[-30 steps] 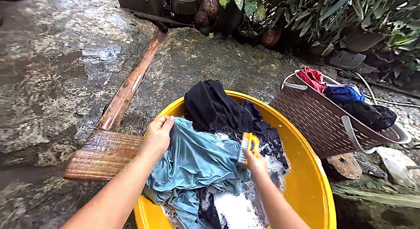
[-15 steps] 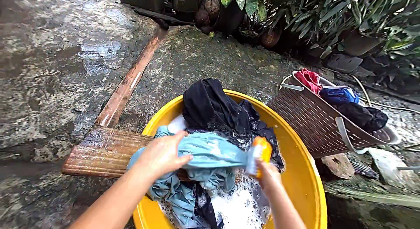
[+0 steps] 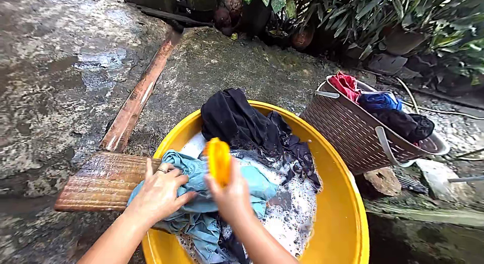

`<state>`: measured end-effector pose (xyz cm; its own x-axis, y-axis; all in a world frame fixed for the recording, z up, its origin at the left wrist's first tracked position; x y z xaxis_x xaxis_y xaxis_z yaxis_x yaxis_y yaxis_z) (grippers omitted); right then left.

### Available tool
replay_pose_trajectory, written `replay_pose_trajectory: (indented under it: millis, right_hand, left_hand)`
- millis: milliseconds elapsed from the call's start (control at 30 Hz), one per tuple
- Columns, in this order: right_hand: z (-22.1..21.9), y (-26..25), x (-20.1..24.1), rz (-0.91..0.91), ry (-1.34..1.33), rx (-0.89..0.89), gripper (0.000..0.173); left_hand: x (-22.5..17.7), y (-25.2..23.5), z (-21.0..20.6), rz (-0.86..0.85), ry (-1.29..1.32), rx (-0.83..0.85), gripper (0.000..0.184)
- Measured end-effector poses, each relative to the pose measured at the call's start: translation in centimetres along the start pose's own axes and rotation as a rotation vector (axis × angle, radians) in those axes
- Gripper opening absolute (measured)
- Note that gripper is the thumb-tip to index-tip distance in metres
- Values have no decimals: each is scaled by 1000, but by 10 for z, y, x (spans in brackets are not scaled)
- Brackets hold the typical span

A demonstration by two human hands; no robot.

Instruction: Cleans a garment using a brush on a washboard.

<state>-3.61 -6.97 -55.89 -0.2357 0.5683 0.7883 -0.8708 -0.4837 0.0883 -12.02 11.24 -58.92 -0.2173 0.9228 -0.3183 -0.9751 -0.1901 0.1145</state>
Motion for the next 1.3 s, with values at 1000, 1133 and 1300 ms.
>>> replay_pose_trajectory:
  millis: [1000, 1133, 1300]
  right_hand:
    - [13, -15, -65, -196, 296, 101, 86]
    - [-40, 6, -53, 65, 347, 182, 76]
    - [60, -17, -171, -445, 557, 143, 79]
  left_hand:
    - [9, 28, -43, -129, -152, -512, 46]
    - [10, 31, -41, -130, -150, -490, 45]
    - [9, 29, -43, -117, -149, -478, 45]
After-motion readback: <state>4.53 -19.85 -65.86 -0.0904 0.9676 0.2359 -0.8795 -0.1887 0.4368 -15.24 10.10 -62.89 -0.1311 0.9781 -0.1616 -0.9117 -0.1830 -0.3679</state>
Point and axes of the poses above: each hand's wrist, its own y-axis away from the middle knuckle, its own z-axis out of the back of the hand, x = y × z, the point moved 2 cm from there along -y, towards the middle knuckle, and after that the axes turned 7 degrees about z, right-handed, at the moved point
